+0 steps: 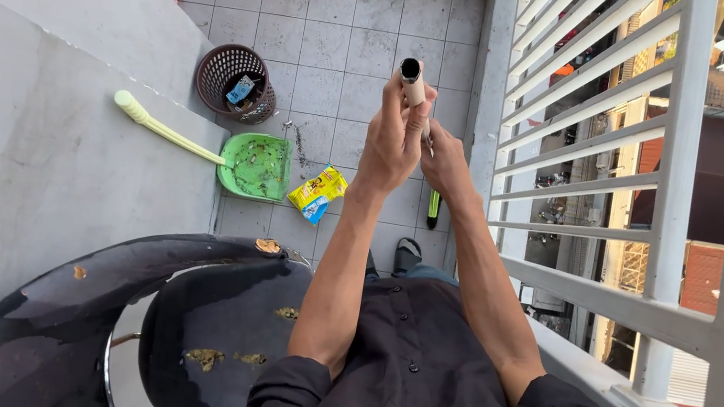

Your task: The person is assembling a broom handle by inserting a plastic component into a metal pipe.

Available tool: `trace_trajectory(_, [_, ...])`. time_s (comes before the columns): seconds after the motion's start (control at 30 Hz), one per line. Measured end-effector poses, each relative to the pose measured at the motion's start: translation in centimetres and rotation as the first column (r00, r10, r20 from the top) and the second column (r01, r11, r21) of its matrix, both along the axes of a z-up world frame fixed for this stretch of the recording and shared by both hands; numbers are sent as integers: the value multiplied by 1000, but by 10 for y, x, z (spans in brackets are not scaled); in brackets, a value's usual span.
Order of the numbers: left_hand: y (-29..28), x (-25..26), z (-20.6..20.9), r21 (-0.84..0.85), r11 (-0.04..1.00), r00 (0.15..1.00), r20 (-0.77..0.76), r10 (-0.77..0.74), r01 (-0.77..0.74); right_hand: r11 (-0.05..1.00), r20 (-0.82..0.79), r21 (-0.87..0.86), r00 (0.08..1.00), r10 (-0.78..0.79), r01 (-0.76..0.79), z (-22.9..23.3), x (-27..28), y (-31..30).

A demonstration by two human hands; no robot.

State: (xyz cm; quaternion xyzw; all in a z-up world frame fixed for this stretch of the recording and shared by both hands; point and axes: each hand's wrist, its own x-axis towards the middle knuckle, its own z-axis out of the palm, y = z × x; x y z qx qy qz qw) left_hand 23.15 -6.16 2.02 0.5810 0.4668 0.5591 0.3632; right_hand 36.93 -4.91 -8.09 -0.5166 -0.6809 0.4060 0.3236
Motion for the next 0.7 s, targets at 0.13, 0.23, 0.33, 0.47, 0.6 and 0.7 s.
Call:
trace_trajectory(0.13, [-2, 5, 6, -84, 995, 998, 4, 57, -56, 999, 12, -53, 1000, -9, 10, -4, -7, -3])
trace_trajectory(0.23, [-7, 8, 11, 26, 995, 995, 17, 98, -98, 995, 10, -98, 1000, -15, 16, -5, -11, -7])
trace_trajectory(0.33, [-8, 5, 25, 26, 988, 988, -2, 153, -153, 1000, 19, -31, 1000, 5, -5, -13, -16, -2])
trace_trajectory(0.47, [-24, 8, 23, -11, 981, 980, -33, 195, -195, 999, 45, -29, 999, 17, -15, -22, -16, -17])
trace_trajectory(0.6, [-29, 10, 30, -26, 979, 979, -45, 201, -203, 999, 45, 10, 998, 44, -44, -22, -18, -18])
trace_trajectory(0.7, [-32, 11, 37, 12, 978, 977, -51, 208, -208, 999, 28, 4, 999, 43, -43, -18, -20, -21])
